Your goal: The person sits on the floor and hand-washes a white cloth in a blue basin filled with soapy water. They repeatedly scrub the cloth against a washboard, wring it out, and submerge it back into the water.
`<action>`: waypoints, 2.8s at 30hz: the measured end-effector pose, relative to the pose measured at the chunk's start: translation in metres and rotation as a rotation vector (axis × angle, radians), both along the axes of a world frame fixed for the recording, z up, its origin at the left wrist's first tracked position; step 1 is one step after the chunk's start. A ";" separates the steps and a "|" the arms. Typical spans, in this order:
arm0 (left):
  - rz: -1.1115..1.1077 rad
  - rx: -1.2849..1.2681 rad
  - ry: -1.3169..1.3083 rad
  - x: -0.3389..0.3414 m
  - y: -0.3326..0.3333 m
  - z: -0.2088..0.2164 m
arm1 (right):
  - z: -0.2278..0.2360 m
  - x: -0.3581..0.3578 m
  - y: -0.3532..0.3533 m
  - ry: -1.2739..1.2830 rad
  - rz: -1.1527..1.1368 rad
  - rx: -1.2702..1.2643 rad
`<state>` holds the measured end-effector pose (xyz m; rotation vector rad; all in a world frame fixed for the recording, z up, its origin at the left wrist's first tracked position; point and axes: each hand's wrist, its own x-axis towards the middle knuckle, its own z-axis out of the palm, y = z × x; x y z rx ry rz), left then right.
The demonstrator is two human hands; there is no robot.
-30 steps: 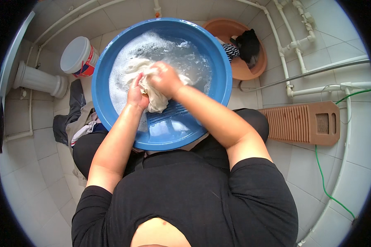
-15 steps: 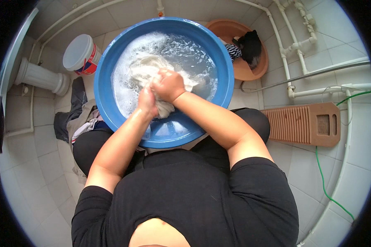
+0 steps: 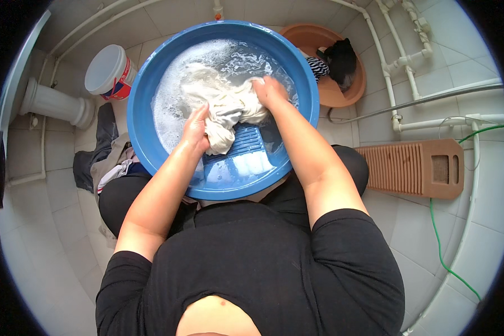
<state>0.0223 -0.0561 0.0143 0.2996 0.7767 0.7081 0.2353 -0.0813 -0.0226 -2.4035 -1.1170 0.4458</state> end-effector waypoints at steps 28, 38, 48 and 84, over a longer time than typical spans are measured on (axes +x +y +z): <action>-0.094 0.135 -0.094 -0.002 -0.012 -0.017 | 0.070 -0.138 -0.031 0.015 0.544 0.653; -0.161 -0.014 -0.015 0.015 -0.008 0.025 | 0.026 -0.046 0.009 0.130 0.021 0.455; 0.085 -0.017 0.095 0.003 0.014 -0.012 | -0.022 0.024 -0.003 0.229 0.076 -0.294; 0.097 0.072 0.078 0.003 0.015 0.002 | 0.015 -0.002 -0.001 0.164 -0.113 0.194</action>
